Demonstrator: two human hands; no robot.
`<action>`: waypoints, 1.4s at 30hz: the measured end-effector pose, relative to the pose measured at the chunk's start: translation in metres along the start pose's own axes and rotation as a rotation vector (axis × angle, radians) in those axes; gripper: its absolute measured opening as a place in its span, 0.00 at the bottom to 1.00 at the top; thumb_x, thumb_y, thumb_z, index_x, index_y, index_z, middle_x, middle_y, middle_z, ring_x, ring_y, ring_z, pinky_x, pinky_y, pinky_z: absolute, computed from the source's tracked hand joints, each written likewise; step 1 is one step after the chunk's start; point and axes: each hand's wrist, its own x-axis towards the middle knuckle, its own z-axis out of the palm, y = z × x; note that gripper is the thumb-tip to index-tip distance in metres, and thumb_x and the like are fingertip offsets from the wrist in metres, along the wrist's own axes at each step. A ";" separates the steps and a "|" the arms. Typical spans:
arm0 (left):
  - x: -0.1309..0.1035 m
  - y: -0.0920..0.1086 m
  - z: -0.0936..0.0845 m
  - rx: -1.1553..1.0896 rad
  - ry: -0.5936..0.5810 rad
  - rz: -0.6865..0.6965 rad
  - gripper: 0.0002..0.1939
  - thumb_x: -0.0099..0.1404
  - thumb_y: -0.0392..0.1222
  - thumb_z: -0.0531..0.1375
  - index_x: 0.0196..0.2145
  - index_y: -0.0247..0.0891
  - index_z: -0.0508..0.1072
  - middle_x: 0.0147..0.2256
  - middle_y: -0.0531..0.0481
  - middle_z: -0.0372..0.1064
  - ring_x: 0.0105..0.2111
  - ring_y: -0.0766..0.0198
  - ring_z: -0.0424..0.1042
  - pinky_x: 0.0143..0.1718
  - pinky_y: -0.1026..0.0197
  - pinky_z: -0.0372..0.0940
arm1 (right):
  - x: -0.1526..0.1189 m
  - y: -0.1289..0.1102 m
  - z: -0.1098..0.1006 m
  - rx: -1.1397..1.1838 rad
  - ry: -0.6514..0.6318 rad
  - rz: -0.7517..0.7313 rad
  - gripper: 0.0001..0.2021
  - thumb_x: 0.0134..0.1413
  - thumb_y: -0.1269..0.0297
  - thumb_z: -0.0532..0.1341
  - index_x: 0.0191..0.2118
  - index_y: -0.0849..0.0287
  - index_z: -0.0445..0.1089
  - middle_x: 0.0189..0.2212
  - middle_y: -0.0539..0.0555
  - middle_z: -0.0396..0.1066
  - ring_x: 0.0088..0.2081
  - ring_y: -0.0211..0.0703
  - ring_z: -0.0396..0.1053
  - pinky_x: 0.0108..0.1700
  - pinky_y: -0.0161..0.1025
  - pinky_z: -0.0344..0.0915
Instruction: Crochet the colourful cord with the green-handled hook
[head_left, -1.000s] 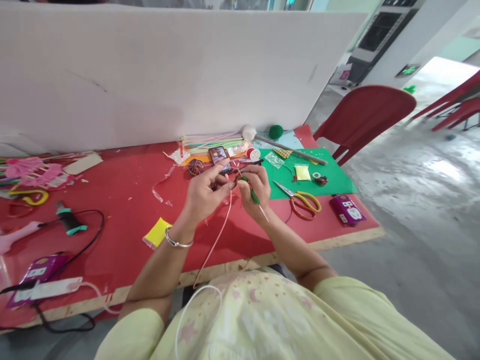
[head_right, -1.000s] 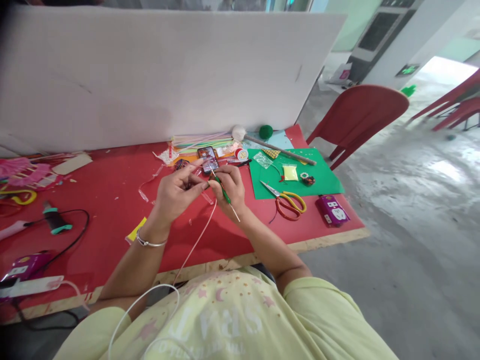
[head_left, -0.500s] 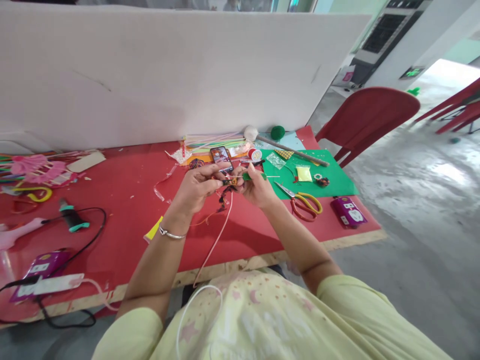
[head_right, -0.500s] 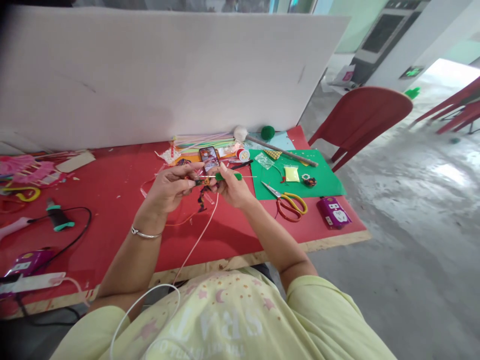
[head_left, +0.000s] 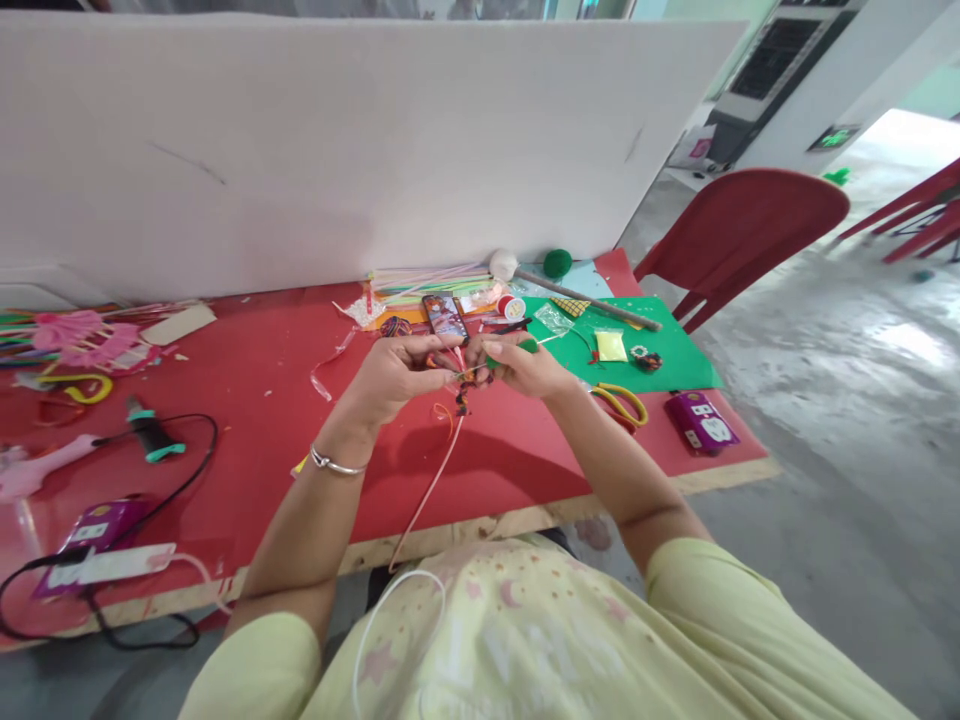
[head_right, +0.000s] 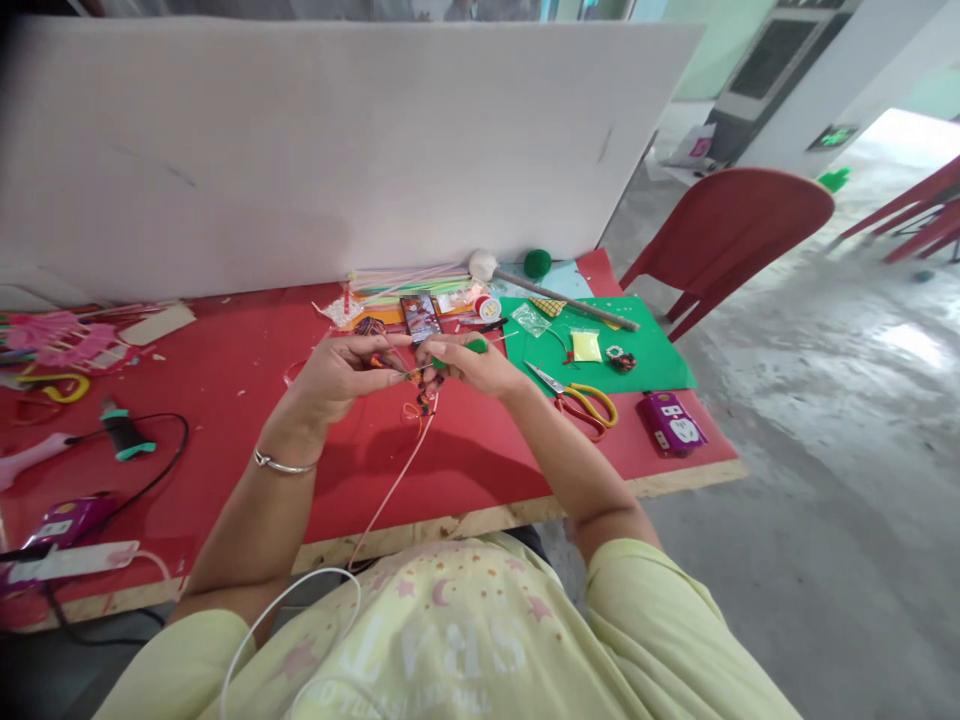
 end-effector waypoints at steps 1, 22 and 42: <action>0.000 0.000 -0.001 0.033 0.001 0.003 0.28 0.46 0.38 0.76 0.48 0.36 0.85 0.28 0.50 0.77 0.28 0.66 0.72 0.32 0.63 0.70 | -0.001 -0.005 -0.003 -0.037 -0.026 0.013 0.20 0.61 0.46 0.67 0.38 0.63 0.78 0.29 0.52 0.77 0.28 0.37 0.76 0.32 0.33 0.75; 0.005 -0.004 0.012 -0.398 0.001 -0.200 0.23 0.44 0.34 0.74 0.41 0.36 0.85 0.22 0.58 0.63 0.17 0.79 0.47 0.18 0.69 0.42 | -0.021 0.007 0.013 -1.358 0.247 -0.936 0.09 0.67 0.58 0.64 0.45 0.57 0.76 0.50 0.64 0.77 0.50 0.51 0.77 0.51 0.48 0.76; 0.008 -0.015 0.029 -0.355 0.043 -0.031 0.16 0.47 0.37 0.73 0.37 0.35 0.85 0.23 0.50 0.74 0.18 0.74 0.60 0.19 0.66 0.50 | -0.013 0.019 0.035 -0.085 0.335 -0.276 0.24 0.67 0.39 0.56 0.36 0.56 0.72 0.31 0.50 0.68 0.31 0.38 0.69 0.34 0.37 0.72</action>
